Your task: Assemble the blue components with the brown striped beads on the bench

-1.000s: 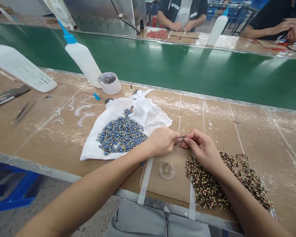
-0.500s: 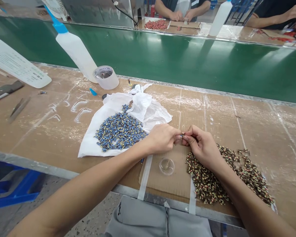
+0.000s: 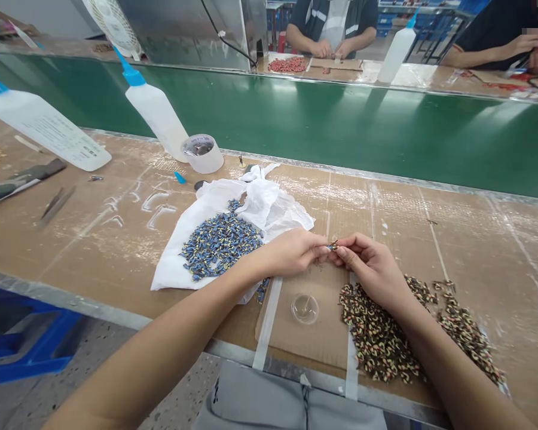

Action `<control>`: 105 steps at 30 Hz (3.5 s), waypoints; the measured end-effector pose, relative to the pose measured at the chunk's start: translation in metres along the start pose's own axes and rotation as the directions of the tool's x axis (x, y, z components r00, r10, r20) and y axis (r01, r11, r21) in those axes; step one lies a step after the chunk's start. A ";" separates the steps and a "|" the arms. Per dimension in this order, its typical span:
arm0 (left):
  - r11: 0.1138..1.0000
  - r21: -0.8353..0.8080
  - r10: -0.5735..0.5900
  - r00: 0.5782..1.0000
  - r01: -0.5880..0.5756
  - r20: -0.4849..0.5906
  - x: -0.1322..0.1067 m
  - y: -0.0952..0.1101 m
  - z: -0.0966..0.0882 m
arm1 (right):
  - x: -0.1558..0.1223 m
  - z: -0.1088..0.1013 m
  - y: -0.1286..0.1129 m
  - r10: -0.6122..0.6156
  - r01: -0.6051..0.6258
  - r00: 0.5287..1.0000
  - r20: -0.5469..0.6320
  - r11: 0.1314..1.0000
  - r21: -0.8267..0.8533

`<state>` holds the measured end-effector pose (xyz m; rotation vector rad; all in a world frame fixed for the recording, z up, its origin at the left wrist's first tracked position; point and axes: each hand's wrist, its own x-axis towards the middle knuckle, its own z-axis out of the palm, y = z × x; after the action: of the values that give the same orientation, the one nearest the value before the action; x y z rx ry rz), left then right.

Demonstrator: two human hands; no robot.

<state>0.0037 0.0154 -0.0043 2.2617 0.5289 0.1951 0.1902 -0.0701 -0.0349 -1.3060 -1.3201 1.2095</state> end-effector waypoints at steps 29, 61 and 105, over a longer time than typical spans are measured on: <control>0.986 0.120 -0.114 0.993 0.118 -0.043 -0.002 0.008 0.010 | -0.001 0.009 -0.006 -0.083 0.089 0.996 0.035 0.972 -0.216; 0.655 0.508 -0.512 0.823 0.560 -0.246 -0.047 -0.009 -0.054 | 0.003 -0.132 -0.001 -0.154 -0.168 0.652 -0.742 0.925 -0.340; 0.711 -0.695 -0.161 0.987 0.105 -0.017 -0.016 -0.010 -0.033 | -0.027 0.022 -0.047 -0.084 0.209 0.940 0.330 0.907 -0.366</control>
<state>-0.0242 0.0365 0.0106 1.4714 0.5429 0.3446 0.1633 -0.0963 0.0100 -1.2941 -1.9376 1.1031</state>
